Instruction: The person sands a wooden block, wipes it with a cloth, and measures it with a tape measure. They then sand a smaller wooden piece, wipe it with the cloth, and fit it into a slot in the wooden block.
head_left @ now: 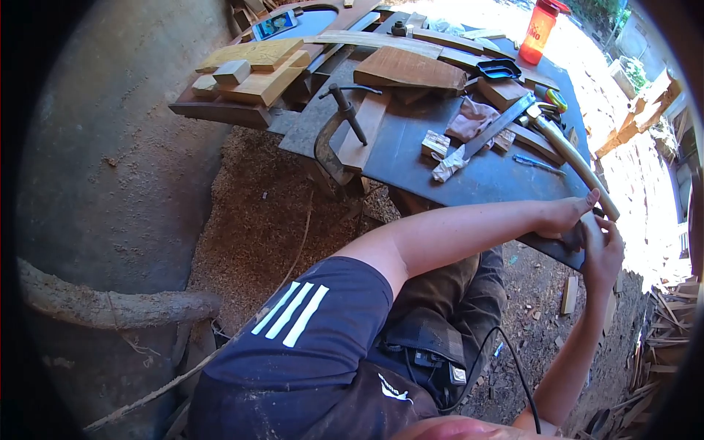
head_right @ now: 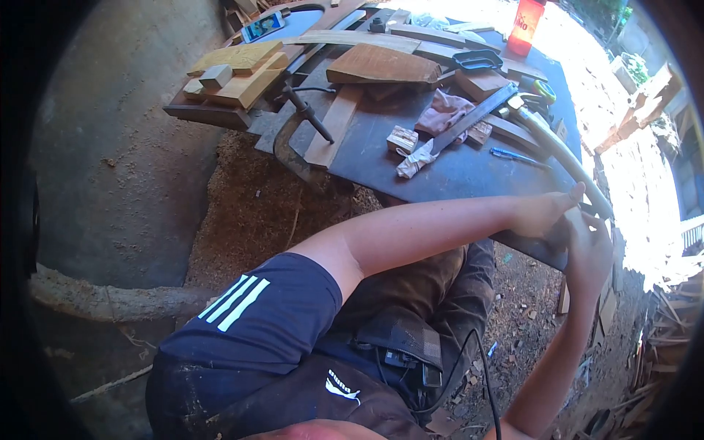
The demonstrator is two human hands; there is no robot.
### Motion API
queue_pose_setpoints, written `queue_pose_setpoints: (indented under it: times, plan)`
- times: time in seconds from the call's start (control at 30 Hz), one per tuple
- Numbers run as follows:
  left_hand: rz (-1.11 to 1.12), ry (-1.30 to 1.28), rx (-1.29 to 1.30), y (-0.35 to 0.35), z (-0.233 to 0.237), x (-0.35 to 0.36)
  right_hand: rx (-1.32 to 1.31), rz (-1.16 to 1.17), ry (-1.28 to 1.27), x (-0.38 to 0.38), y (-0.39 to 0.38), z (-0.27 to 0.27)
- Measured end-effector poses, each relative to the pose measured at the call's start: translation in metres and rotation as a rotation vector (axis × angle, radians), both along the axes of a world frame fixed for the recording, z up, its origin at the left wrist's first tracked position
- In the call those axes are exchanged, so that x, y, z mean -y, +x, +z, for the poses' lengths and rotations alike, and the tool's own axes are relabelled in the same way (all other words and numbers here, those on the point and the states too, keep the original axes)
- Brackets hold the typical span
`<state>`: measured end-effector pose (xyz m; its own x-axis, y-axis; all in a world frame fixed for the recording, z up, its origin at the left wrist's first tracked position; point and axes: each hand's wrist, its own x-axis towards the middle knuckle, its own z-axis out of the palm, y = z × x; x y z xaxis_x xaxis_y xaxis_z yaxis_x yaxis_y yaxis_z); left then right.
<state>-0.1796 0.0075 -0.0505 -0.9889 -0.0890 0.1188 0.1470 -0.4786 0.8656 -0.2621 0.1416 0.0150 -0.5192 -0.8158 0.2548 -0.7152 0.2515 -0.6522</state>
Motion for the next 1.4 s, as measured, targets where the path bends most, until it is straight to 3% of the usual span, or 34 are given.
queue_pose_setpoints:
  times: [0.07,0.17,0.3,0.4,0.5,0.7,0.77,0.83,0.87,0.9,0.93,1.03,1.07,1.23,1.4]
  plan:
    - [0.100,-0.120,0.010,0.006,0.000,0.001,-0.141,-0.062,0.118,0.001,0.017,0.009]
    - [0.202,-0.225,0.015,0.007,-0.004,-0.001,-0.254,0.079,0.072,-0.009,0.020,0.000]
    - [0.068,-0.171,-0.081,-0.002,-0.007,0.003,-0.150,0.068,0.140,-0.008,0.018,0.016]
    - [0.162,-0.146,-0.050,0.008,-0.001,-0.003,-0.132,-0.007,0.115,-0.004,0.024,0.011]
    - [0.341,-0.400,-0.101,-0.007,-0.015,0.001,-0.124,0.107,0.077,-0.017,0.039,0.004]
    - [0.060,0.122,0.073,0.006,0.006,-0.004,0.196,0.108,-0.119,-0.039,0.012,0.003]
    - [0.119,0.037,-0.058,-0.007,-0.016,0.005,0.185,0.070,-0.326,-0.034,0.010,0.003]
    - [0.052,0.223,-0.046,-0.039,-0.042,0.009,0.151,0.003,-0.431,-0.040,0.001,-0.003]
    - [-0.036,0.441,0.044,-0.054,-0.045,0.008,0.247,0.020,-0.495,-0.037,0.006,-0.008]
    - [0.035,0.337,0.009,-0.026,-0.028,0.006,0.367,0.047,-0.472,-0.035,0.019,-0.005]
    - [0.071,0.188,-0.026,-0.012,-0.018,0.009,0.213,0.053,-0.450,-0.031,0.008,-0.016]
    - [0.262,-0.315,-0.236,0.011,0.001,0.002,0.326,-0.030,-0.519,-0.026,0.017,-0.017]
    - [0.018,0.234,-0.079,0.005,0.005,0.002,0.356,-0.059,-0.556,-0.021,0.013,-0.024]
    - [0.065,0.182,-0.067,0.003,0.005,-0.004,0.447,-0.045,-0.449,-0.020,0.011,-0.026]
    - [0.055,0.140,-0.037,0.003,0.003,0.000,0.028,-0.213,-0.242,-0.021,-0.005,-0.019]
